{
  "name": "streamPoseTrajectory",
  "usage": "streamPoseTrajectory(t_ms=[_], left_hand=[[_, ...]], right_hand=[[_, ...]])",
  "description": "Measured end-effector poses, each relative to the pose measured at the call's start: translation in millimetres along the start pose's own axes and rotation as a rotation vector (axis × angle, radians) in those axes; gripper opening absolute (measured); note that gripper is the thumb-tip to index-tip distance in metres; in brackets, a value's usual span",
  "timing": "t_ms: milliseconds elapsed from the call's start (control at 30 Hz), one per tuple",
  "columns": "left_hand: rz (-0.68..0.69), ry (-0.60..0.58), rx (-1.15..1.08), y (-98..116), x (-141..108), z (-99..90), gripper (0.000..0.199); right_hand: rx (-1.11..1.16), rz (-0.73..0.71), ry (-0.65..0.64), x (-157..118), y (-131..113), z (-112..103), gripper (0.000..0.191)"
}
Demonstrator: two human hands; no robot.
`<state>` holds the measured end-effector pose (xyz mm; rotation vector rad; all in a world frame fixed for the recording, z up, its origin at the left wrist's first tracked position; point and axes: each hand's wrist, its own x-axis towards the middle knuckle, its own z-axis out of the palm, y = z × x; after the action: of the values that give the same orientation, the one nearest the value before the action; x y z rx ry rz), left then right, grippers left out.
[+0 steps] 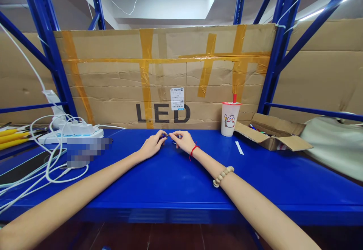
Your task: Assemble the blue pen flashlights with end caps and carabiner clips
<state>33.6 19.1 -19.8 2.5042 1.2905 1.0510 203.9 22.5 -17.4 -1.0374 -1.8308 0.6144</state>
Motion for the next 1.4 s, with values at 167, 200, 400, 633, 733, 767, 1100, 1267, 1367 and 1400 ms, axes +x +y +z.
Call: streamPoseTrajectory(t_ms=[167,200,400,633,733,767,1100,1267,1367,1400], left_hand=[[-0.208,0.207,-0.27,-14.2,7.2,2.4,0.014],[-0.248,0.234,-0.269,-16.0,8.0,2.2,0.014],[-0.333,0.288,-0.063,-15.0,5.5,1.7,0.018],[-0.277,0.075,0.215,-7.1,0.3,5.6,0.037],[-0.29,0.017,0.249,-8.2,0.5,5.4,0.035],[-0.29,0.007,0.255,-8.9,0.8,5.1,0.032],[-0.166,-0.025,0.022,-16.0,3.7,3.7,0.017],[0.003,-0.04,-0.081,-16.1,4.0,4.7,0.015],[0.094,-0.044,-0.13,-13.9,3.4,4.4,0.013],[0.103,-0.045,-0.142,-13.2,3.1,4.3,0.013]], right_hand=[[-0.355,-0.076,0.037,-0.7,5.4,-4.1,0.02],[-0.438,-0.094,0.045,-1.1,5.7,-5.3,0.018],[-0.582,-0.159,-0.035,-1.9,6.0,-8.4,0.018],[-0.589,-0.179,-0.066,-2.6,4.0,-8.6,0.017],[-0.597,-0.188,-0.075,-2.7,3.9,-9.4,0.017],[-0.599,-0.191,-0.079,-2.6,4.0,-9.6,0.017],[-0.584,-0.21,-0.136,-1.1,4.9,-9.6,0.018],[-0.562,-0.222,-0.158,-0.7,7.3,-8.2,0.025],[-0.525,-0.257,-0.154,0.0,8.3,-7.4,0.027],[-0.521,-0.269,-0.154,0.2,8.2,-7.3,0.024]])
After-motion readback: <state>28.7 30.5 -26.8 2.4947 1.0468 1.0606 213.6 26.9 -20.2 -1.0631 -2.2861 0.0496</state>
